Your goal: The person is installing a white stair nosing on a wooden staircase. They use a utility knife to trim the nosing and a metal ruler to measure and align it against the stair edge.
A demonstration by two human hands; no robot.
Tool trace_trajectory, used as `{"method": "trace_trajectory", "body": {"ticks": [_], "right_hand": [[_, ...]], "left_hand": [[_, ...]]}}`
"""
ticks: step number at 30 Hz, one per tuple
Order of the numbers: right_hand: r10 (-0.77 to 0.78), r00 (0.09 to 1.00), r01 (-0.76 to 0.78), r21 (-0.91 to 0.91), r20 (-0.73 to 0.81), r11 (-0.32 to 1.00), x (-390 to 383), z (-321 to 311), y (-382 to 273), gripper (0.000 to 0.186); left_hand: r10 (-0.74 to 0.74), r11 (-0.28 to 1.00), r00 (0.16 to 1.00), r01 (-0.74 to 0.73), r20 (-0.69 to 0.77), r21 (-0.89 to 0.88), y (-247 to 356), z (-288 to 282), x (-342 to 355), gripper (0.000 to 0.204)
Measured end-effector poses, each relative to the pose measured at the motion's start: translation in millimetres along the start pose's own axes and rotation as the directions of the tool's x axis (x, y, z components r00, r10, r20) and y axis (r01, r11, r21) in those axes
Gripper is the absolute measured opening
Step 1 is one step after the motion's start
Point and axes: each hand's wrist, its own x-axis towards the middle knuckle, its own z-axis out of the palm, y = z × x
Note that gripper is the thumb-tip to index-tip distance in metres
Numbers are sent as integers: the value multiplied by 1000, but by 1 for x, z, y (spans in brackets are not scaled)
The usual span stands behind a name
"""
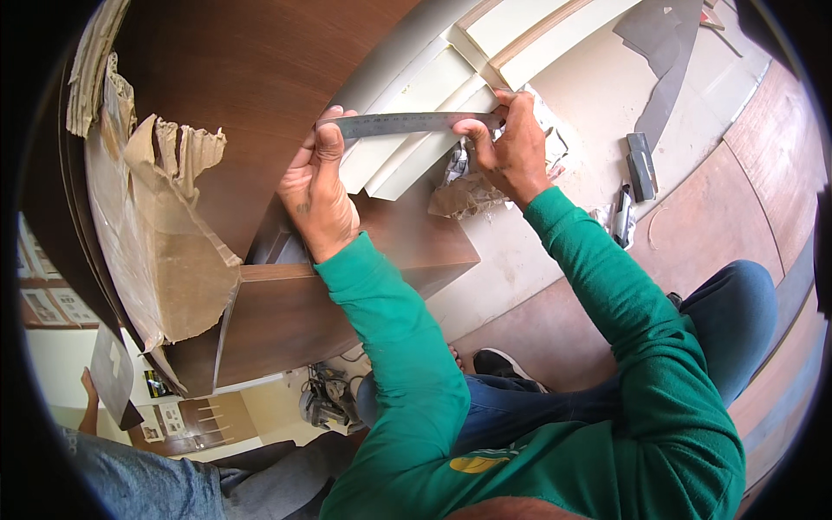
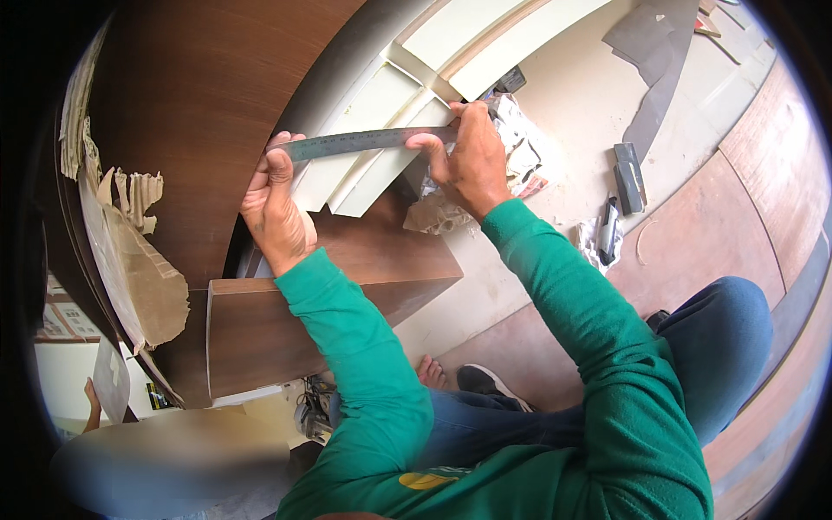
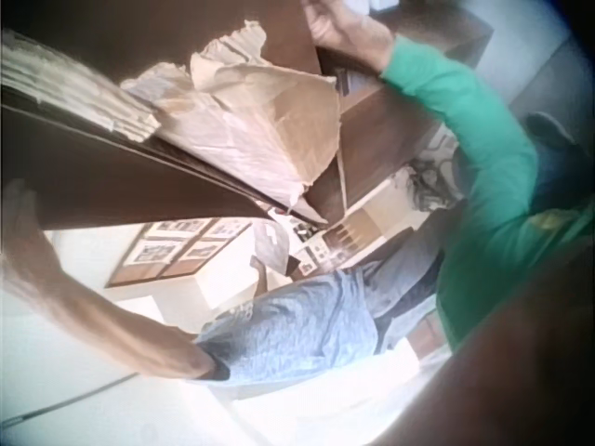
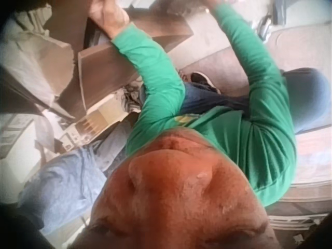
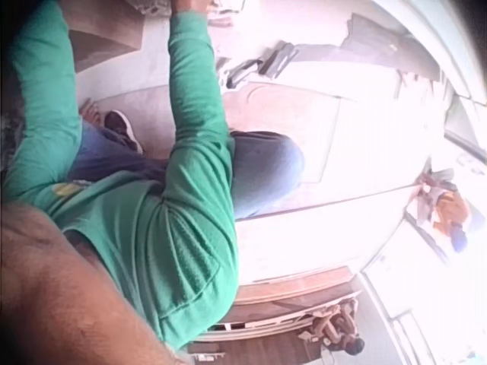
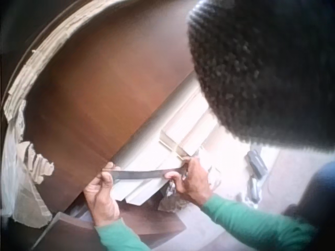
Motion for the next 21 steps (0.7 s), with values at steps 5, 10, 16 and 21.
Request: {"method": "trace_trajectory", "body": {"ticks": [5,10,16,21], "right_hand": [[7,1000,-7,6,-26,1000,-4,0,0,77],[28,999,-28,-2,-22,1000,-4,-1,1,80],[16,999,-17,-15,-49,1000,-7,2,4,82],[46,998,-44,47,-50,998,-9,6,7,81]], "left_hand": [[15,1000,999,-14,-52,7,-2,7,-1,36],[76,997,997,-76,-18,5,-5,7,-3,31],[82,997,997,-82,11,3,-7,4,-6,28],[50,999,999,-50,-9,-9,-9,3,-7,31]]}}
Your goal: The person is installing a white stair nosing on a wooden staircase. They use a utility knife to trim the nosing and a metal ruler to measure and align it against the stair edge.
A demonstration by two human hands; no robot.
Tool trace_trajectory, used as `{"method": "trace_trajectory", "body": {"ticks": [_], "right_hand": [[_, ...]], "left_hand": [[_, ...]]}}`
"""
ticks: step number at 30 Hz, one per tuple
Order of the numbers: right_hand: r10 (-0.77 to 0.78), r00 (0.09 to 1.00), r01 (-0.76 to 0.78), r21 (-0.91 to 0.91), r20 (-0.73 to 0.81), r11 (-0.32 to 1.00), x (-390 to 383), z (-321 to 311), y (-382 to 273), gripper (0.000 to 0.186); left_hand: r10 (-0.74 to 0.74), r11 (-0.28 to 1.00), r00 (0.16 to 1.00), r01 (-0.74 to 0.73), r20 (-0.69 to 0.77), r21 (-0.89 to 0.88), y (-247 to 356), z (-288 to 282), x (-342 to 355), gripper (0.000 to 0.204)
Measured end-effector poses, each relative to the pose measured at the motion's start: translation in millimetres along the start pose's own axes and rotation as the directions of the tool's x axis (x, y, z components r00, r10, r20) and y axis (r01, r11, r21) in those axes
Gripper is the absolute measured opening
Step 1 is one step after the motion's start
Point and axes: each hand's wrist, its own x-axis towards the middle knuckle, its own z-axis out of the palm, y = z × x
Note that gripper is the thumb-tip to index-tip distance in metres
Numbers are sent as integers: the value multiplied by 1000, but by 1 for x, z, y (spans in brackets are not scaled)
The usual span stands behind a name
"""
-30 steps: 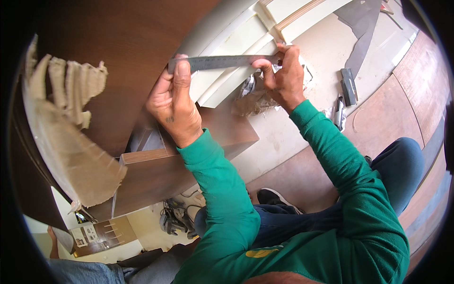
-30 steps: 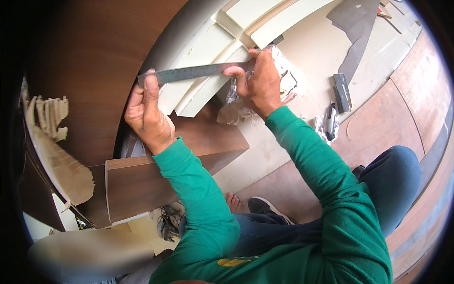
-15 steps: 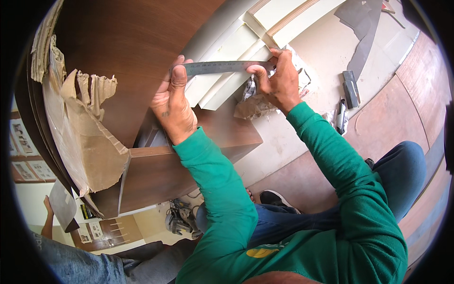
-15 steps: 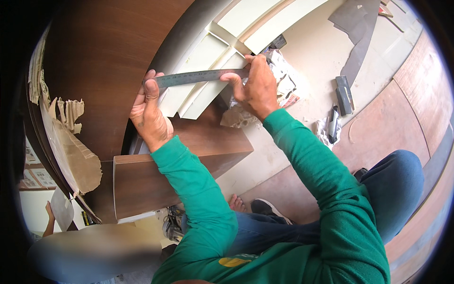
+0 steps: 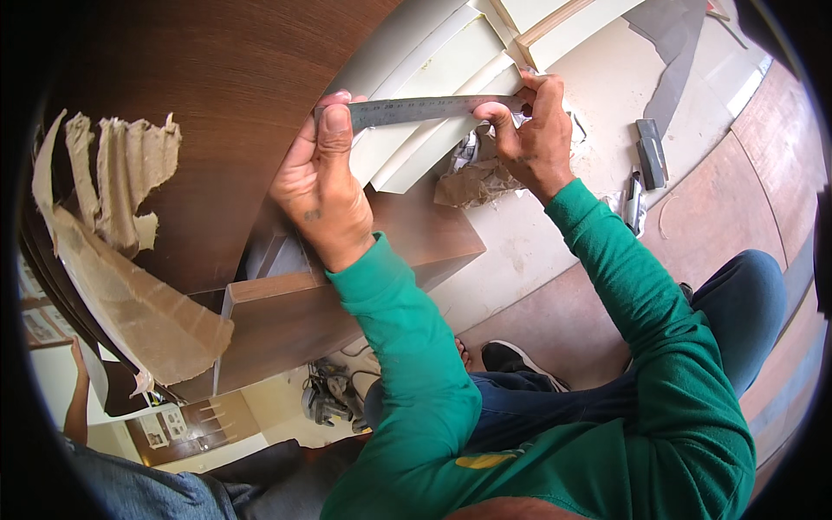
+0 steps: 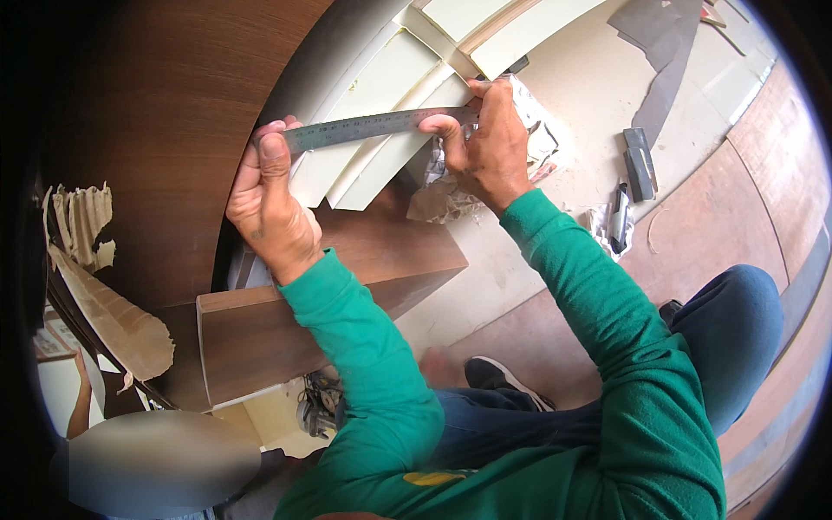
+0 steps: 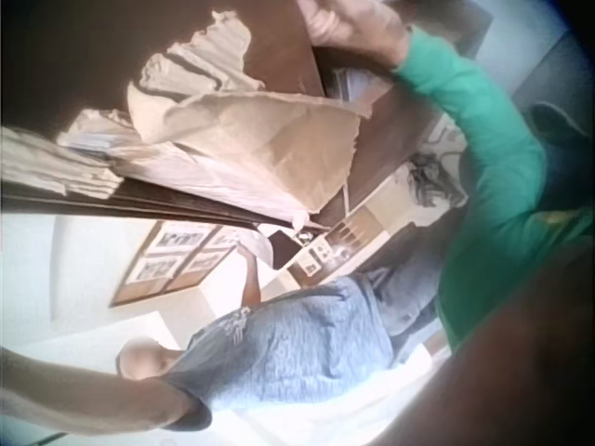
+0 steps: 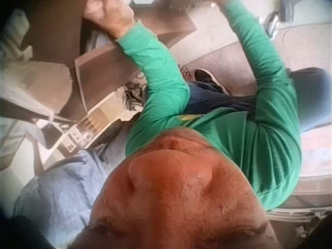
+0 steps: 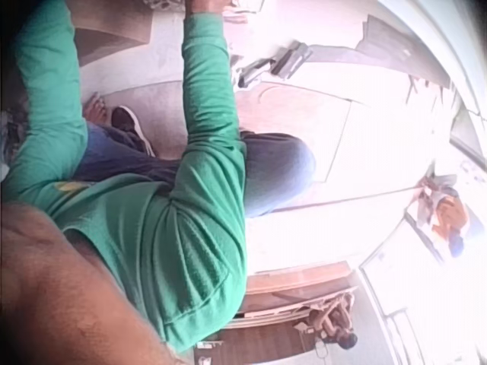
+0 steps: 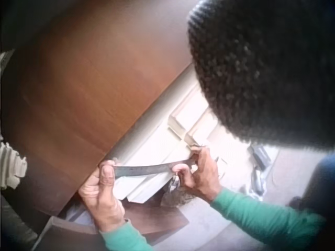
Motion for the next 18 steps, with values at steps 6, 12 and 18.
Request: {"method": "trace_trajectory", "body": {"ticks": [6,12,18], "right_hand": [[2,1000,-2,-12,0,1000,-1,-2,2,84],[-33,999,33,-26,-7,999,1,1,3,83],[-62,998,61,-50,-20,997,0,3,-1,82]], "left_hand": [[22,1000,1000,-22,-15,22,1,3,7,36],[38,999,999,-38,-1,-27,2,6,10,31],[-23,1000,1000,23,-3,-7,1,-3,8,29]]}}
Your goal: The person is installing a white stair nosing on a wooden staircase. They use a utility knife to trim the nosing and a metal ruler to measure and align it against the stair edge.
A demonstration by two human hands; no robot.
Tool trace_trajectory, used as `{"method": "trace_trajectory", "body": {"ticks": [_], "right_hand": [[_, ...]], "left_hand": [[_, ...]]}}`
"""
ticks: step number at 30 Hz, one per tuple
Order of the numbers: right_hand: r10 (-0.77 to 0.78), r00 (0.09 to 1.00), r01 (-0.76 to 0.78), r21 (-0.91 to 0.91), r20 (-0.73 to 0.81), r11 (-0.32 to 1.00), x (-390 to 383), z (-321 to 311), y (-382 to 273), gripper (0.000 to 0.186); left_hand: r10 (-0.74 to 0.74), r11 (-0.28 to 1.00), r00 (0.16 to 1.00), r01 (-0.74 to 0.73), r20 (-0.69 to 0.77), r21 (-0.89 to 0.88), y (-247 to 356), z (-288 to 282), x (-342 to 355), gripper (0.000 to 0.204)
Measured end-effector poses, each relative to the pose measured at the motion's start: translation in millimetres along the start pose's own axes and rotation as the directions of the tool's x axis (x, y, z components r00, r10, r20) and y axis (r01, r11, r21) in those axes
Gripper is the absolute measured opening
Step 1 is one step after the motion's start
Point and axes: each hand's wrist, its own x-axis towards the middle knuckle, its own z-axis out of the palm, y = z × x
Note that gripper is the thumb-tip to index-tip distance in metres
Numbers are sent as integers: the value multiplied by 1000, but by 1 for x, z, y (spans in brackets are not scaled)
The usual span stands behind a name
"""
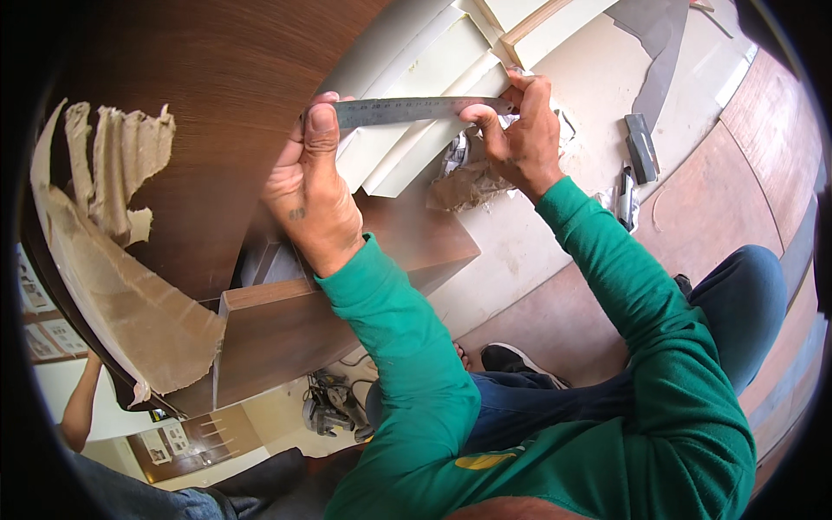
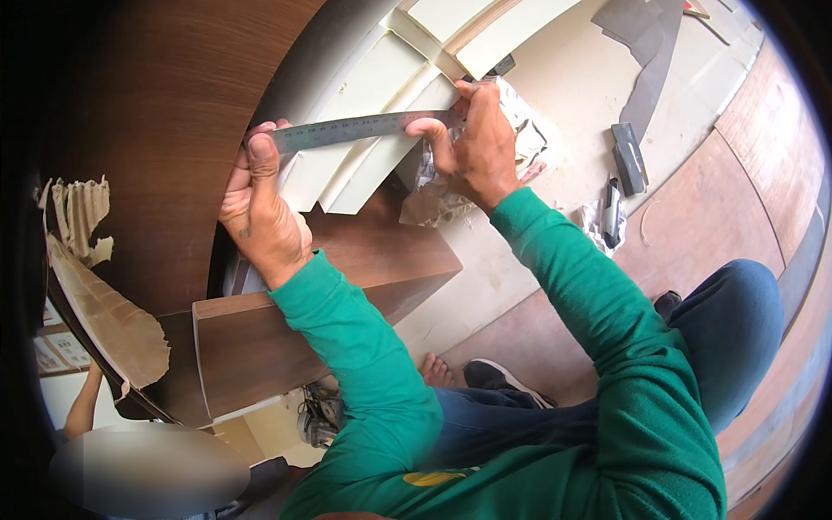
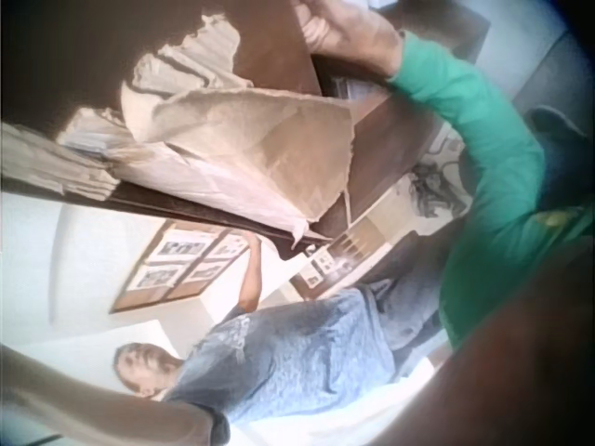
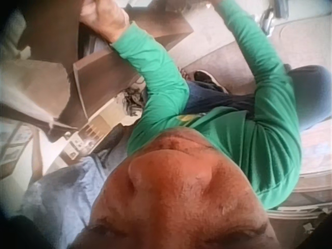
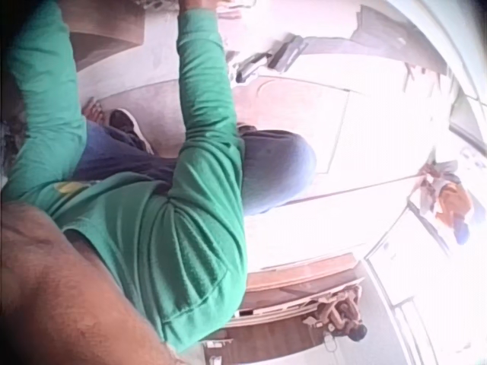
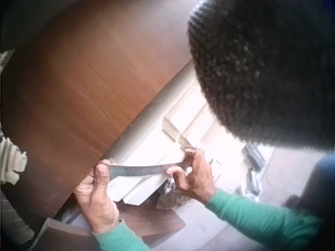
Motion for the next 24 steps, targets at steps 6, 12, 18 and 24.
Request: {"method": "trace_trajectory", "body": {"ticks": [6,12,18,24], "right_hand": [[49,999,-49,58,-9,997,-1,-3,3,81],[25,999,-25,7,29,1000,3,-11,0,80],[21,996,-25,46,88,999,4,-9,-3,77],[21,996,-25,42,88,999,11,-15,-3,75]], "left_hand": [[-5,1000,1000,5,-19,2,-2,7,-6,29],[55,998,996,-55,-69,-2,-5,7,-10,26],[39,999,993,-39,-108,3,-9,-3,-13,23],[27,1000,997,-28,-76,-13,7,15,-4,30]]}}
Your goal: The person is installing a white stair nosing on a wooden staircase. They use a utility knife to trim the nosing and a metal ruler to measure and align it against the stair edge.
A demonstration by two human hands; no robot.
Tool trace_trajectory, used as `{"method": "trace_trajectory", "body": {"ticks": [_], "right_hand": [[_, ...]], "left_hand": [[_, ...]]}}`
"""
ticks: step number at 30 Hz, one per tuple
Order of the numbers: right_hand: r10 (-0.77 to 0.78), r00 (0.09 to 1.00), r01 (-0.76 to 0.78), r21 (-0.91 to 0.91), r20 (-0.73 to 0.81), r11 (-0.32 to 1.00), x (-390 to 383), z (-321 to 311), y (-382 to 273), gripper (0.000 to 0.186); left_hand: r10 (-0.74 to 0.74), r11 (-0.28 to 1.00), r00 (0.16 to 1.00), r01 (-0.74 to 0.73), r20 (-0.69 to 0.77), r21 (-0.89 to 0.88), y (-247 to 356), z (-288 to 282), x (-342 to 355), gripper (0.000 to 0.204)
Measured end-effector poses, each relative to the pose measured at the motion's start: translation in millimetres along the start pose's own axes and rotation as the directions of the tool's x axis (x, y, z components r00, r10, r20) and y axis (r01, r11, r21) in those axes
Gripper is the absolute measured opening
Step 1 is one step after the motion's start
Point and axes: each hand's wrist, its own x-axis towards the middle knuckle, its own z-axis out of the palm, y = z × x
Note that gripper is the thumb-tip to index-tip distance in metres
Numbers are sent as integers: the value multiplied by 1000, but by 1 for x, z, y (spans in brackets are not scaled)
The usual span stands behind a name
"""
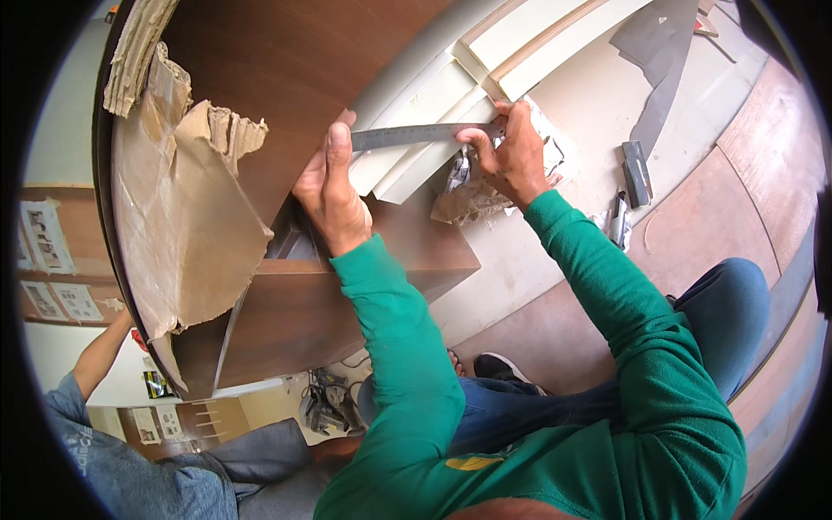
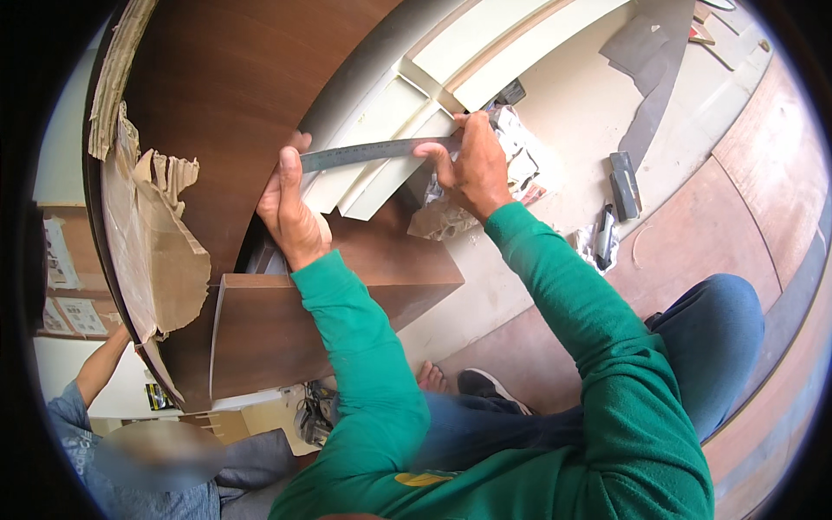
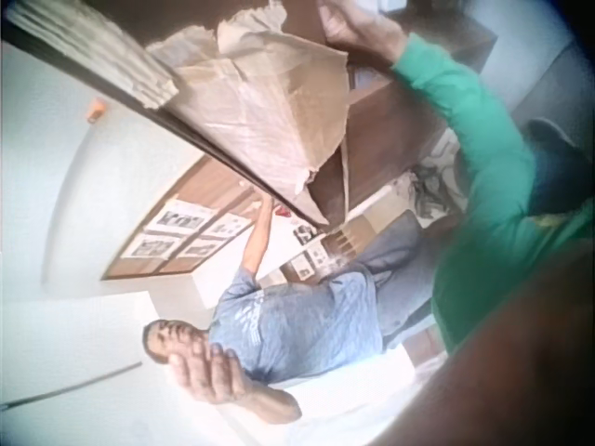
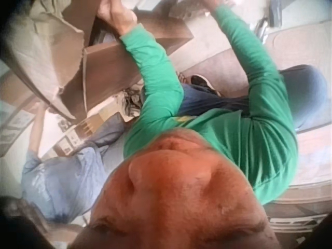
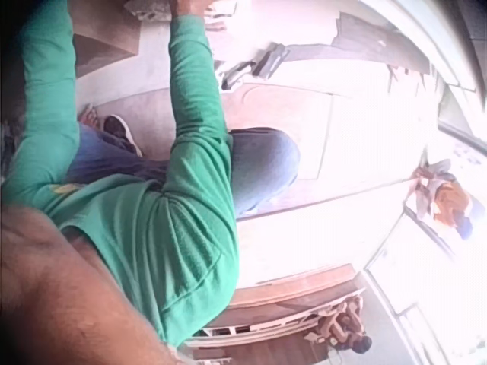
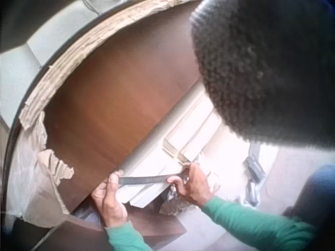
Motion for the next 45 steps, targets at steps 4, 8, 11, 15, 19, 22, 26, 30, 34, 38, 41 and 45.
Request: {"method": "trace_trajectory", "body": {"ticks": [4,8,11,15,19,22,26,30,34,38,41,45], "right_hand": [[31,999,-31,-2,11,1000,0,0,-7,76],[47,999,-46,-16,18,999,-2,-3,-9,76],[36,999,-36,-12,-9,999,-4,0,-8,76],[43,998,-42,21,-38,999,-4,2,-4,77],[27,999,-27,-7,-35,1000,-6,6,0,78],[35,999,-36,-6,-35,999,-6,7,-1,78],[42,999,-42,-4,-23,999,-4,6,0,78],[18,999,-19,-25,-47,999,-4,4,1,78],[-2,999,1,-19,-40,1000,-3,0,2,78],[3,1000,-2,-65,19,998,-3,0,-2,76],[30,999,-30,-13,20,999,-3,1,-1,83],[76,997,-76,15,3,997,-5,2,-8,92]], "left_hand": [[16,999,1000,-17,14,50,-3,-8,5,32],[67,992,998,-68,6,103,-6,-5,3,31],[40,993,999,-40,3,110,-6,-3,1,30],[79,977,996,-71,-33,200,-3,9,2,33],[129,978,991,-120,-41,172,-8,7,5,32],[126,978,989,-113,-70,174,-12,4,8,31],[123,976,984,-96,-128,196,-16,0,9,31],[94,986,983,-69,-160,153,-10,9,3,31],[74,995,979,-61,-189,74,-19,1,1,33],[44,997,989,-36,-139,63,-9,2,-2,33],[48,995,986,-33,-161,93,-4,2,-3,34],[-67,989,985,86,-157,120,12,0,-4,42]]}}
